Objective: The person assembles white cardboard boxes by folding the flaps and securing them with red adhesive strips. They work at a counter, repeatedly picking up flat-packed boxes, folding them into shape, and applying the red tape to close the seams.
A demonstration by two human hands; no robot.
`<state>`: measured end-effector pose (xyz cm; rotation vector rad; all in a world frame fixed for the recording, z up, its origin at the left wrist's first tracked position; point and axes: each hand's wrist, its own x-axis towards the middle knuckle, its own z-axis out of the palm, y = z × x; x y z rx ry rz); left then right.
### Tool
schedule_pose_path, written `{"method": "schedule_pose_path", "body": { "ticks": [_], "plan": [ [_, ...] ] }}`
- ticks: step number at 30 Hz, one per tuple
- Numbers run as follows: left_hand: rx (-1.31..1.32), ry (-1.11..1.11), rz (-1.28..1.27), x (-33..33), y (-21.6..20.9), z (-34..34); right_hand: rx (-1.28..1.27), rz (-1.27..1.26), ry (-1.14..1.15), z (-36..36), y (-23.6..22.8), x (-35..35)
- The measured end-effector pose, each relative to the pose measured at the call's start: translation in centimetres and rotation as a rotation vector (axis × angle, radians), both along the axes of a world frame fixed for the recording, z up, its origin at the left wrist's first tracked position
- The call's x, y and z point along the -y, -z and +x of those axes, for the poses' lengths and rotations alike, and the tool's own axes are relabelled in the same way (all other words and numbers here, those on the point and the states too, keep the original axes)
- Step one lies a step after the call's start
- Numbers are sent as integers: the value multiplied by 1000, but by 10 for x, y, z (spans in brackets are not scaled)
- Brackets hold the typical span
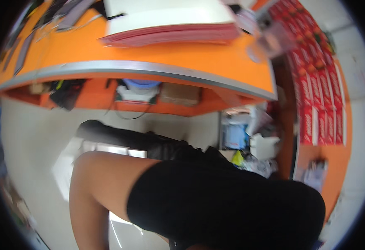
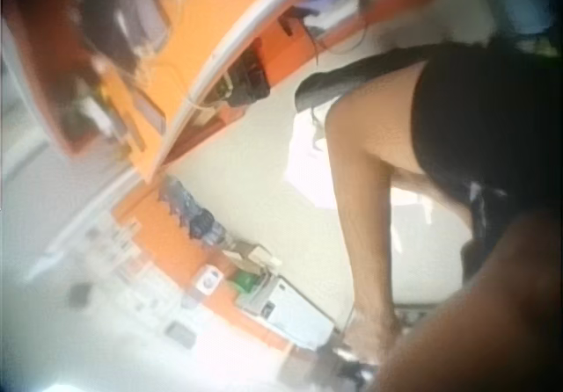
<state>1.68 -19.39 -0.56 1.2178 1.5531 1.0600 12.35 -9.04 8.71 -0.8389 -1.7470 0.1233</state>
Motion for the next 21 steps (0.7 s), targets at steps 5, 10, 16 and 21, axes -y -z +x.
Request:
{"method": "schedule_pose_path", "body": {
  "ticks": [5, 10, 16, 21],
  "plan": [
    [-49, 124, -15, -3, -3, 14, -29, -3, 116, 6, 4, 18],
    [-62, 266, -38, -1, -5, 29, -149, -195, 346, 25, 42, 52],
    [-87, 566, -77, 27, -17, 63, -342, -742, 435, 115, 125, 116],
    [-108, 662, 43, 36, -3, 72, -545, -732, 332, 137, 90, 89]
  ]
}}
